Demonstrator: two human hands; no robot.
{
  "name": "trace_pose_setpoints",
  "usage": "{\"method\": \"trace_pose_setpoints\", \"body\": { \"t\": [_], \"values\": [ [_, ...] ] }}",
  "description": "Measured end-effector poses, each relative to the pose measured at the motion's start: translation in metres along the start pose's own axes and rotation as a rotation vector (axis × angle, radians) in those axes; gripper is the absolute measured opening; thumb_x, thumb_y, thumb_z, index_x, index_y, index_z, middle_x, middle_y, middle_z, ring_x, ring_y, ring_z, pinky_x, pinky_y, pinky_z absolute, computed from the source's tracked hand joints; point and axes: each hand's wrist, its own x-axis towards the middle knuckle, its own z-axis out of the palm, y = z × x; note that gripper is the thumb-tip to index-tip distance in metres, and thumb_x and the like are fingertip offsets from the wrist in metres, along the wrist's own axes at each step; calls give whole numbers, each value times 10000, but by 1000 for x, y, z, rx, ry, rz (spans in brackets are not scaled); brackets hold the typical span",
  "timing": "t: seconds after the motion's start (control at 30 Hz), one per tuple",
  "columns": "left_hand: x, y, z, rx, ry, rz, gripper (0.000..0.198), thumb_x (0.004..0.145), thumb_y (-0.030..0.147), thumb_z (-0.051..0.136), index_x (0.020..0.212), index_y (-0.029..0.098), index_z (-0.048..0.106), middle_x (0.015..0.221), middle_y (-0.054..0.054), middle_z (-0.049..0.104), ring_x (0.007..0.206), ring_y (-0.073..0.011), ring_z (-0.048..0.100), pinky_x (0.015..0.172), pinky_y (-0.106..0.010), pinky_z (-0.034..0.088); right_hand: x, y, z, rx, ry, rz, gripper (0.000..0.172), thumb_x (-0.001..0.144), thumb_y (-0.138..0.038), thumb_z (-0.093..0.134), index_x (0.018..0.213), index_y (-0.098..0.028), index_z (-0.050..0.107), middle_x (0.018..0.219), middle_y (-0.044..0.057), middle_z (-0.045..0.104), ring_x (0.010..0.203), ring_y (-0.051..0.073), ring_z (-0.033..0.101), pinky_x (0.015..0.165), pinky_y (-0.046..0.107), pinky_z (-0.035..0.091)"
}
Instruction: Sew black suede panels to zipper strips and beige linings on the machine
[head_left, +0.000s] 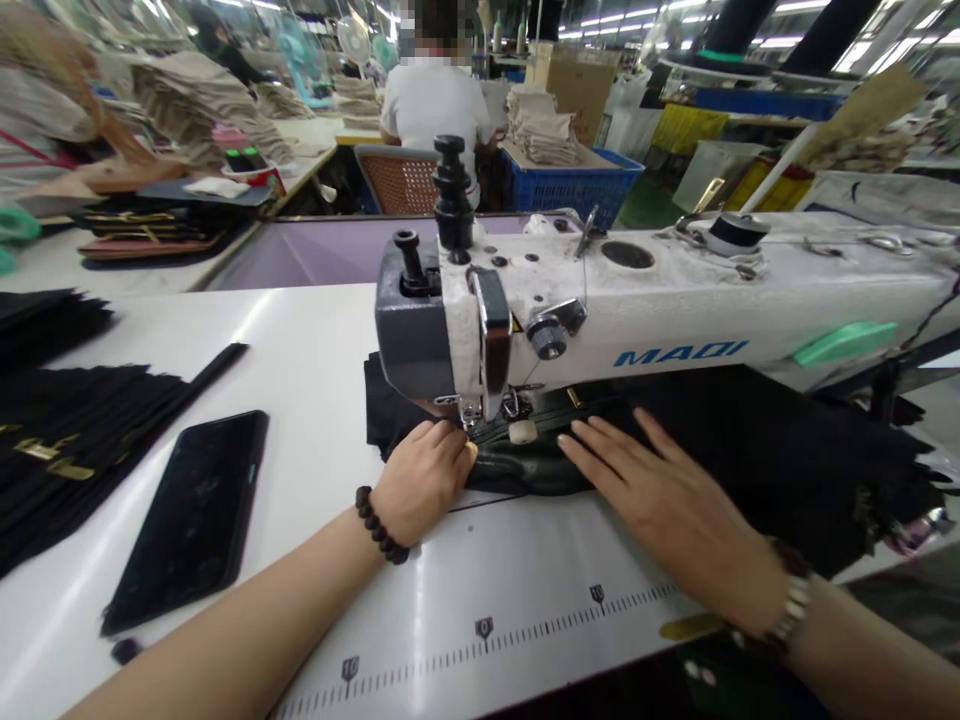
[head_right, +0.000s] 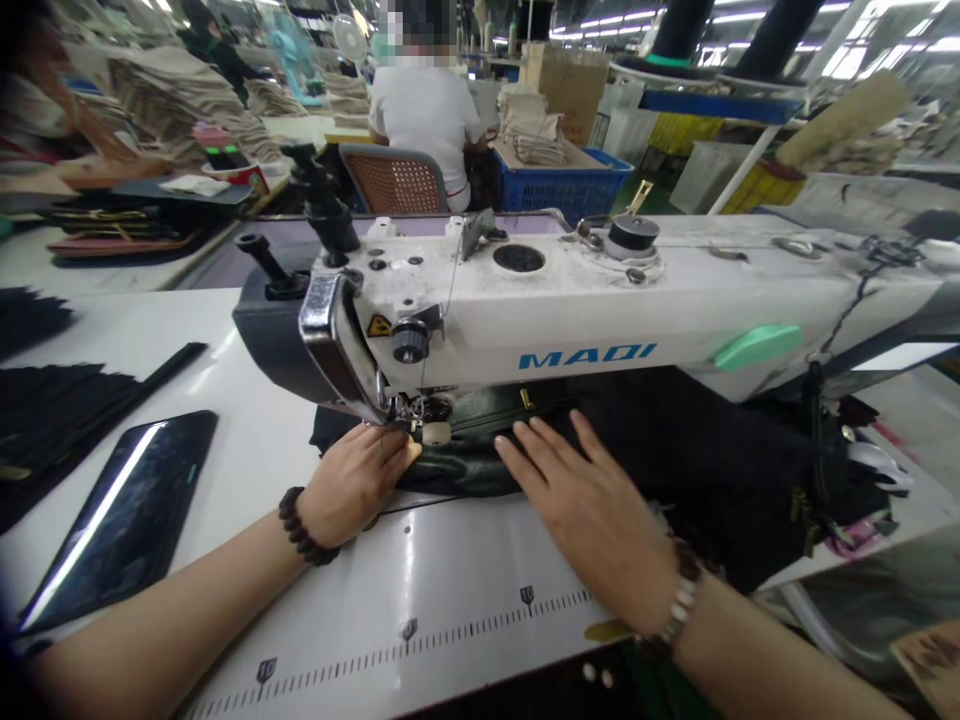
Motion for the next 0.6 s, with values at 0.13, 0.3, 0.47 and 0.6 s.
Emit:
{"method": "trace_pose_setpoints", "body": {
  "t": [0.13,0.3,0.47,0.6],
  "values": [
    [0,2,-1,14,-24,7,382,919,135,261,713,116,582,666,-66,551,654,-198,486,595,-314,416,35,-10,19,242,-84,-5,372,845,-54,331,1114,-168,561,1223,40,536,1120,172,476,936,358,367],
    [1,5,1,29,-56,-9,309,885,117,354,653,127,558,661,-59,540,659,-196,486,611,-318,412,62,10,4,362,-341,-7,222,792,-56,438,776,-185,619,815,20,642,804,159,566,696,293,368],
    [0,3,4,-15,-61,15,342,889,106,324,616,135,527,635,-45,522,616,-174,465,593,-308,398,60,5,-8,270,-121,-64,197,777,-80,464,908,-176,576,995,53,583,885,195,502,764,333,317],
    [-2,1,4,-17,-49,33,332,894,116,323,645,134,541,638,-45,522,629,-183,465,594,-310,391,55,-2,10,164,-75,-95,198,804,-72,441,906,-187,566,981,39,584,804,181,487,686,320,309]
  ]
}}
